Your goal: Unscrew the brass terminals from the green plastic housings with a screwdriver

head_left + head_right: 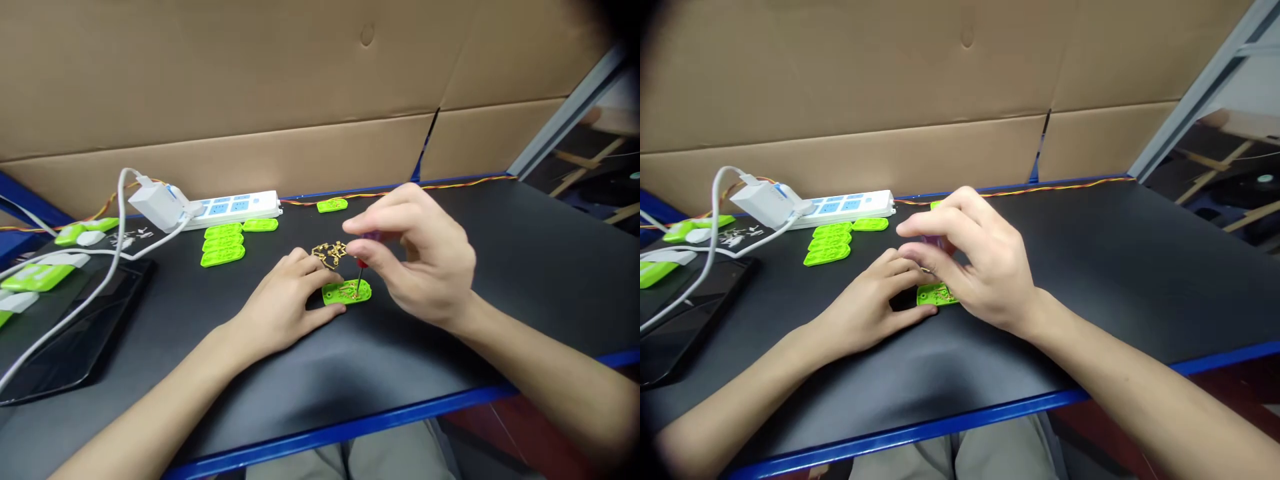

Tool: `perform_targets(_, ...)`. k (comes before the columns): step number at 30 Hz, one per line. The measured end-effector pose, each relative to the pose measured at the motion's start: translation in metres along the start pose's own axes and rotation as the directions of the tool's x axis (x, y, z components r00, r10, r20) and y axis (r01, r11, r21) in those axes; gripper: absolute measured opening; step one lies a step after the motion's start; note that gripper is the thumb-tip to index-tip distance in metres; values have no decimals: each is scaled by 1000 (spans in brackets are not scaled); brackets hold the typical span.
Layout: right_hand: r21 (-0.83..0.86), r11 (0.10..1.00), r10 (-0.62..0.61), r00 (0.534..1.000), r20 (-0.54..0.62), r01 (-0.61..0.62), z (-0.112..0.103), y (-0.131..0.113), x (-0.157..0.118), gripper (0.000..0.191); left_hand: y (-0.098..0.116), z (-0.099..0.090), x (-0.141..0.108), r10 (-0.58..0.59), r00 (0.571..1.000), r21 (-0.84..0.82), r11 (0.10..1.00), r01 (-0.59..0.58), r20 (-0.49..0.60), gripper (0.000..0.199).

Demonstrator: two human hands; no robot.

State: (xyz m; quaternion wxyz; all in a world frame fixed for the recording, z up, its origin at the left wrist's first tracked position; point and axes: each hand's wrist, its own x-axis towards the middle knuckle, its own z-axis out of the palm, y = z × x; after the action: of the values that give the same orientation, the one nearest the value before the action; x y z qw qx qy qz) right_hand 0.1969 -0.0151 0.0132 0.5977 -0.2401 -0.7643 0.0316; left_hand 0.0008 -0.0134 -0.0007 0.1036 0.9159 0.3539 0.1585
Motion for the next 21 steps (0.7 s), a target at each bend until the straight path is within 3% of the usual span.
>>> perform_targets(3, 73, 994, 81, 996, 21, -82, 1, -2, -3, 28, 1, -1, 0, -14, 1000, -6, 1000, 14, 12, 30)
perform_targets(6, 121, 983, 140, 990, 22, -141, 1, -3, -5, 29, 1, -1, -1, -15, 1000, -18, 1000, 15, 9, 31)
perform_targets(10, 8, 999, 41, 999, -2, -41, 0, -2, -1, 12, 0, 0, -1, -8, 1000, -12, 1000, 8, -1, 32)
perform_targets(13, -95, 995, -16, 1000, 5, 16, -1, -2, 0, 21, 1, 0, -1, -10, 1000, -12, 1000, 10, 2, 31)
perform_targets(16, -62, 998, 36, 999, 32, -34, -1, -3, -3, 33, 2, -1, -1, -21, 1000, -18, 1000, 21, 11, 30)
perform_targets(19, 10, 992, 122, 992, 21, -123, 0, -1, -5, 27, 2, -2, -1, -23, 1000, -18, 1000, 24, 11, 30)
perform_targets(21, 1, 993, 115, 993, 11, -115, 0, 0, -3, 16, 1, -2, -1, -21, 1000, -20, 1000, 21, 11, 30)
